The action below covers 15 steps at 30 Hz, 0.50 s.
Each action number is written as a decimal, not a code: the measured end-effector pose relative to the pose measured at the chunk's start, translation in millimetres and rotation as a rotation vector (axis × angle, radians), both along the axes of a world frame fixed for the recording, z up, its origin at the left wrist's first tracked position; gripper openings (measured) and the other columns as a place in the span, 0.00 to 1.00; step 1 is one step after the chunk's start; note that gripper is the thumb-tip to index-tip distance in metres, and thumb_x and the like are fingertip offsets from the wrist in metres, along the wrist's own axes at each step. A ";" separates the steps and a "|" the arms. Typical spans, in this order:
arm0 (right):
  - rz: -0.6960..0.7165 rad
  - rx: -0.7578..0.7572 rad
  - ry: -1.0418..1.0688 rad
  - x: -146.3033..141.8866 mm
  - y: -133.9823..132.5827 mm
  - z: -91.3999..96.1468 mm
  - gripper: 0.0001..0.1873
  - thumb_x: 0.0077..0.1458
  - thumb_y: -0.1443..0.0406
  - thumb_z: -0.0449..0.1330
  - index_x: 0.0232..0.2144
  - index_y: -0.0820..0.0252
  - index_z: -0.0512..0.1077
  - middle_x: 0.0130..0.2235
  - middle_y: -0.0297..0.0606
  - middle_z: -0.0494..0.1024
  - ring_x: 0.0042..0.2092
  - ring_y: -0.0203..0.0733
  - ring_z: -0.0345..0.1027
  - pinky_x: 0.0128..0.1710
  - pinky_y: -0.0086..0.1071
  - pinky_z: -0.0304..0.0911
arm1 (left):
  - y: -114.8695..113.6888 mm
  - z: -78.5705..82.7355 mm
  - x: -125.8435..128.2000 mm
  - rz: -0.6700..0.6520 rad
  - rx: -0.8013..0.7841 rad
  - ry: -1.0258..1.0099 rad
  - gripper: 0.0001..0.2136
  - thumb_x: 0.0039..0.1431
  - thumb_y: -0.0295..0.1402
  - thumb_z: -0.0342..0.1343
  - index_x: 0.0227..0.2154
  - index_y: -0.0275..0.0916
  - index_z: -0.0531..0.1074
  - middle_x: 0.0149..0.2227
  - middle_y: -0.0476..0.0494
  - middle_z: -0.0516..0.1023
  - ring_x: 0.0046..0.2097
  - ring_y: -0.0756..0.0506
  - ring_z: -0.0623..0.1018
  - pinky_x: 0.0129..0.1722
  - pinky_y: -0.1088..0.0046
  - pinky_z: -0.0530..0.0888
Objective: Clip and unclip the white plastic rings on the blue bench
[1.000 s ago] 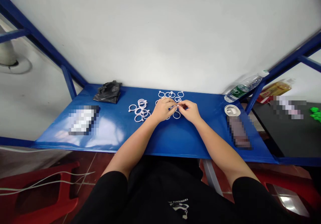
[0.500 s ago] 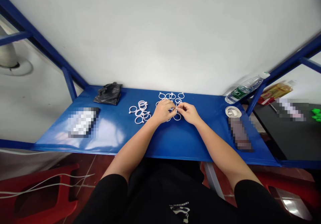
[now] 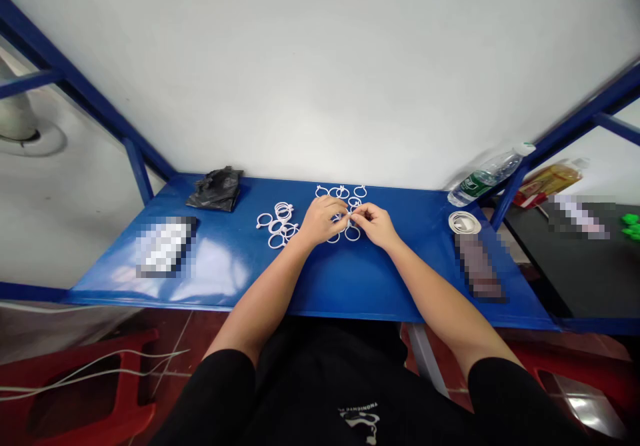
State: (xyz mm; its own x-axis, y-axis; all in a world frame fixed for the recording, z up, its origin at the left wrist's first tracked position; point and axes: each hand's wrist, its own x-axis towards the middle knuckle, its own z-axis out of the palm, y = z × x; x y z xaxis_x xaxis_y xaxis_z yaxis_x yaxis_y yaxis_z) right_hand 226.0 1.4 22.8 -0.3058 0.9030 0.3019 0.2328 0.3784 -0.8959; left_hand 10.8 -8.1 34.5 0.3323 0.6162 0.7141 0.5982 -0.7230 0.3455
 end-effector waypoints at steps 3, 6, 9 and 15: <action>-0.016 0.044 -0.122 3.4 4.3 -2.8 0.13 0.60 0.53 0.68 0.39 0.54 0.80 0.33 0.35 0.84 0.32 0.41 0.77 0.36 0.35 0.71 | 6.1 6.1 -21.6 0.127 -0.029 0.046 0.04 0.62 0.29 0.61 0.31 0.41 0.77 0.46 0.42 0.86 0.50 0.40 0.83 0.54 0.57 0.75; -0.019 0.115 -0.272 7.0 9.8 -7.2 0.08 0.60 0.58 0.67 0.40 0.54 0.81 0.38 0.36 0.85 0.34 0.41 0.77 0.38 0.35 0.70 | 14.9 6.5 -53.1 0.374 -0.112 0.057 0.05 0.56 0.26 0.62 0.28 0.41 0.75 0.51 0.39 0.84 0.56 0.36 0.81 0.60 0.54 0.74; 0.008 0.145 -0.356 9.4 14.9 -11.0 0.06 0.61 0.61 0.67 0.39 0.53 0.82 0.40 0.36 0.85 0.33 0.40 0.77 0.37 0.34 0.69 | 22.1 -1.2 -79.7 0.498 -0.267 0.112 0.07 0.53 0.24 0.61 0.24 0.42 0.72 0.44 0.38 0.84 0.55 0.35 0.81 0.56 0.57 0.76; 0.021 0.137 -0.400 11.0 18.8 -11.1 0.05 0.61 0.62 0.66 0.38 0.54 0.82 0.38 0.35 0.85 0.31 0.38 0.74 0.36 0.33 0.67 | 24.6 -12.9 -86.8 0.577 -0.463 0.235 0.07 0.53 0.24 0.60 0.24 0.41 0.73 0.37 0.42 0.82 0.44 0.38 0.81 0.49 0.59 0.76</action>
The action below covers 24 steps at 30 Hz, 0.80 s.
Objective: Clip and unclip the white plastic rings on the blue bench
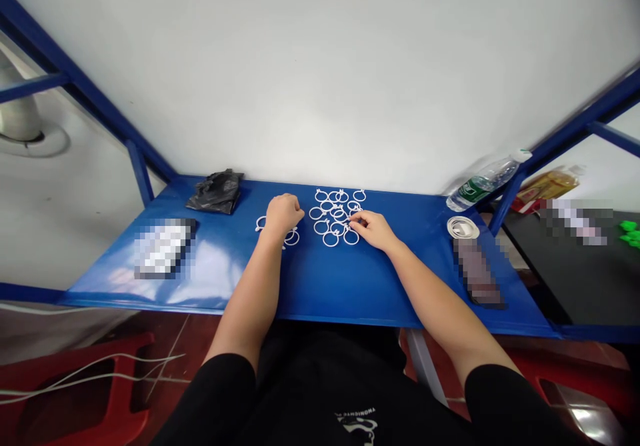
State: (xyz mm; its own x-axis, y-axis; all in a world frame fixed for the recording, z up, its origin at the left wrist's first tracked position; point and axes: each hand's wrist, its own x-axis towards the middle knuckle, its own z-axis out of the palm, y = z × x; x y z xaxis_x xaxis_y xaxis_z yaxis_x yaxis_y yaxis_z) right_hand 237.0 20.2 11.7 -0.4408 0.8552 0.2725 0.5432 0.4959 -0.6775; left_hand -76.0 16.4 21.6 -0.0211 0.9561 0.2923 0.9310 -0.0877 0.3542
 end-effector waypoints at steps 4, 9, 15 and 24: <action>-0.008 -0.021 0.002 0.3 -0.5 -0.1 0.05 0.61 0.63 0.66 0.39 0.54 0.82 0.36 0.35 0.85 0.32 0.39 0.75 0.35 0.33 0.66 | -4.3 -0.4 23.4 -0.075 0.064 -0.009 0.04 0.60 0.31 0.63 0.37 0.43 0.81 0.52 0.39 0.83 0.57 0.34 0.79 0.61 0.51 0.71; 0.014 -0.034 -0.020 -0.3 -0.4 -1.3 0.06 0.61 0.61 0.67 0.40 0.54 0.82 0.36 0.34 0.85 0.31 0.39 0.74 0.35 0.32 0.65 | -11.6 -4.6 51.3 -0.178 -0.017 0.047 0.11 0.67 0.32 0.60 0.49 0.47 0.82 0.57 0.40 0.82 0.61 0.32 0.76 0.69 0.38 0.61; 0.015 -0.043 -0.017 0.0 -0.1 -2.5 0.07 0.61 0.60 0.67 0.40 0.54 0.83 0.35 0.34 0.84 0.31 0.39 0.73 0.33 0.32 0.64 | -11.7 -2.9 56.7 -0.153 -0.009 0.069 0.10 0.64 0.30 0.61 0.45 0.45 0.83 0.51 0.39 0.83 0.54 0.35 0.80 0.63 0.49 0.69; 0.029 -0.001 0.065 -5.0 -6.8 1.7 0.09 0.63 0.59 0.65 0.41 0.54 0.82 0.38 0.37 0.85 0.34 0.41 0.76 0.37 0.34 0.67 | -13.6 3.4 69.0 -0.270 0.335 -0.082 0.05 0.68 0.30 0.60 0.38 0.43 0.81 0.41 0.43 0.85 0.45 0.41 0.82 0.48 0.61 0.72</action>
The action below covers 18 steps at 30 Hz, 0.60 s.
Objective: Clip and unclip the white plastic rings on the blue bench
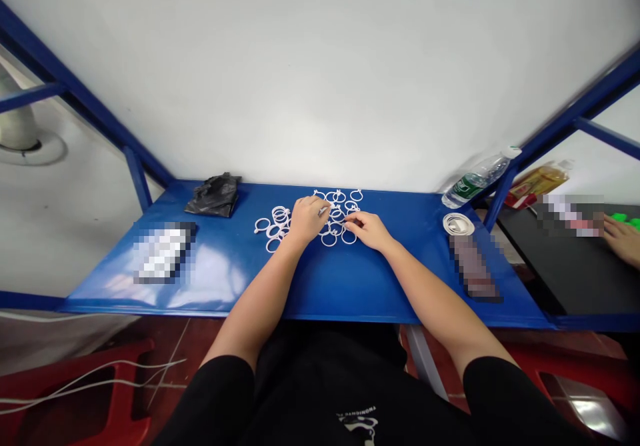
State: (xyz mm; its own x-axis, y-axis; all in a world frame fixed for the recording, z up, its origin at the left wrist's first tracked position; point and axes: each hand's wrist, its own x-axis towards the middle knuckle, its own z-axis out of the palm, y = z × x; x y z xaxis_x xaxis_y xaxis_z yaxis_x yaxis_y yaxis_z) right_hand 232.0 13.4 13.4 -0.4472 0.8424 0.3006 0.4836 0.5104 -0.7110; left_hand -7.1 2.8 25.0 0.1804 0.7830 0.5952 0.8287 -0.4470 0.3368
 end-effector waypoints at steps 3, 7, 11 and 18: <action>0.008 0.028 0.040 -2.9 -5.2 5.5 0.12 0.66 0.57 0.62 0.45 0.55 0.82 0.39 0.38 0.85 0.36 0.42 0.77 0.40 0.35 0.68 | -6.6 1.8 13.2 -0.105 0.124 -0.017 0.06 0.70 0.32 0.60 0.38 0.43 0.81 0.40 0.43 0.85 0.45 0.42 0.82 0.48 0.62 0.72; 0.007 0.055 0.064 -4.3 -9.7 10.2 0.15 0.69 0.54 0.58 0.43 0.55 0.81 0.35 0.37 0.84 0.36 0.43 0.76 0.40 0.35 0.68 | -11.7 0.2 25.6 -0.251 0.156 -0.007 0.06 0.70 0.32 0.58 0.39 0.43 0.81 0.43 0.43 0.86 0.46 0.43 0.83 0.49 0.62 0.74; -0.012 0.058 0.068 -3.3 -10.2 8.7 0.17 0.70 0.52 0.57 0.44 0.54 0.81 0.39 0.38 0.85 0.40 0.45 0.78 0.44 0.37 0.70 | -13.2 0.3 26.1 -0.327 0.099 -0.035 0.07 0.69 0.30 0.57 0.42 0.42 0.81 0.46 0.42 0.86 0.48 0.43 0.84 0.51 0.60 0.76; -0.087 0.092 0.112 -2.5 -8.4 5.0 0.16 0.68 0.53 0.60 0.47 0.52 0.82 0.45 0.40 0.86 0.43 0.46 0.80 0.46 0.39 0.74 | -13.7 0.8 25.3 -0.366 0.105 -0.080 0.10 0.70 0.32 0.56 0.45 0.43 0.82 0.47 0.40 0.86 0.49 0.42 0.84 0.51 0.59 0.79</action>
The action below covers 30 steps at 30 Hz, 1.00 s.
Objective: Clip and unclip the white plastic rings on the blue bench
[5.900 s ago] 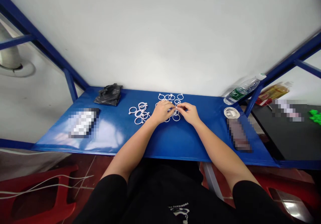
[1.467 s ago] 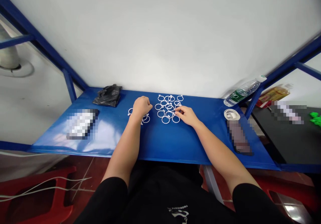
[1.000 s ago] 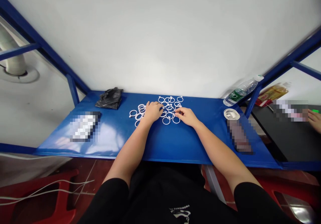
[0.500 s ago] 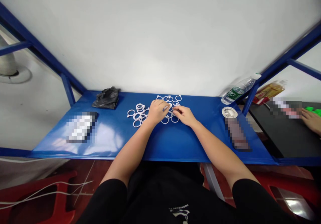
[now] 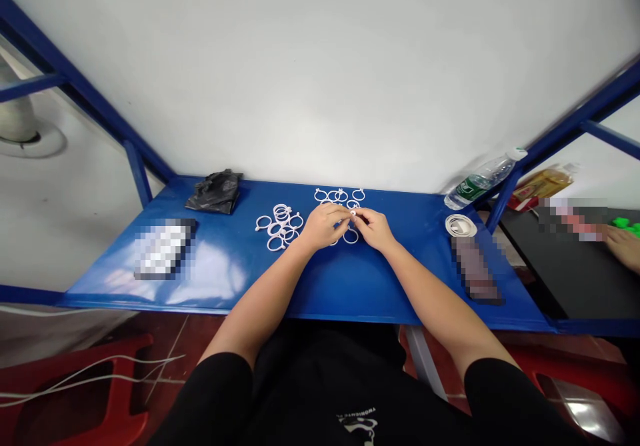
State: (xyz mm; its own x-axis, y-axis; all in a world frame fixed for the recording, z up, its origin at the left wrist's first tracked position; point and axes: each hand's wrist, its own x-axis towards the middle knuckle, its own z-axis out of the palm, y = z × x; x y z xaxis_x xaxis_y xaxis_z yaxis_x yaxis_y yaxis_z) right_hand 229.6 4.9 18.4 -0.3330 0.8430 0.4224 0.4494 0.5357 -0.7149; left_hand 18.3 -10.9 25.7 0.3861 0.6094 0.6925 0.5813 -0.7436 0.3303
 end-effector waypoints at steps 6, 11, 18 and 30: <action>-0.023 -0.062 0.100 0.4 -1.9 -1.2 0.13 0.66 0.56 0.62 0.48 0.53 0.81 0.44 0.39 0.87 0.35 0.44 0.82 0.41 0.38 0.77 | 1.9 -5.1 3.8 0.021 0.014 -0.044 0.08 0.71 0.34 0.58 0.44 0.42 0.82 0.44 0.41 0.87 0.46 0.44 0.86 0.49 0.64 0.80; 0.002 -0.047 0.038 1.9 -1.2 -2.5 0.16 0.68 0.58 0.59 0.53 0.50 0.81 0.47 0.38 0.87 0.43 0.46 0.84 0.47 0.39 0.78 | -0.9 -6.7 4.9 0.062 -0.037 -0.052 0.11 0.73 0.36 0.57 0.51 0.43 0.81 0.43 0.43 0.87 0.40 0.46 0.85 0.45 0.67 0.79; 0.045 0.088 0.014 0.3 -2.1 3.4 0.13 0.68 0.59 0.60 0.47 0.49 0.84 0.52 0.39 0.86 0.54 0.49 0.81 0.58 0.45 0.75 | 0.9 -5.4 2.5 0.072 -0.105 -0.053 0.10 0.73 0.36 0.57 0.46 0.43 0.84 0.41 0.44 0.88 0.40 0.45 0.85 0.44 0.67 0.78; 0.054 0.094 -0.010 -0.6 -6.6 11.4 0.13 0.65 0.63 0.60 0.42 0.49 0.85 0.48 0.37 0.87 0.50 0.48 0.82 0.55 0.44 0.76 | 1.1 -2.9 2.0 0.059 -0.167 -0.043 0.09 0.73 0.37 0.58 0.40 0.41 0.83 0.38 0.45 0.87 0.40 0.45 0.84 0.44 0.67 0.78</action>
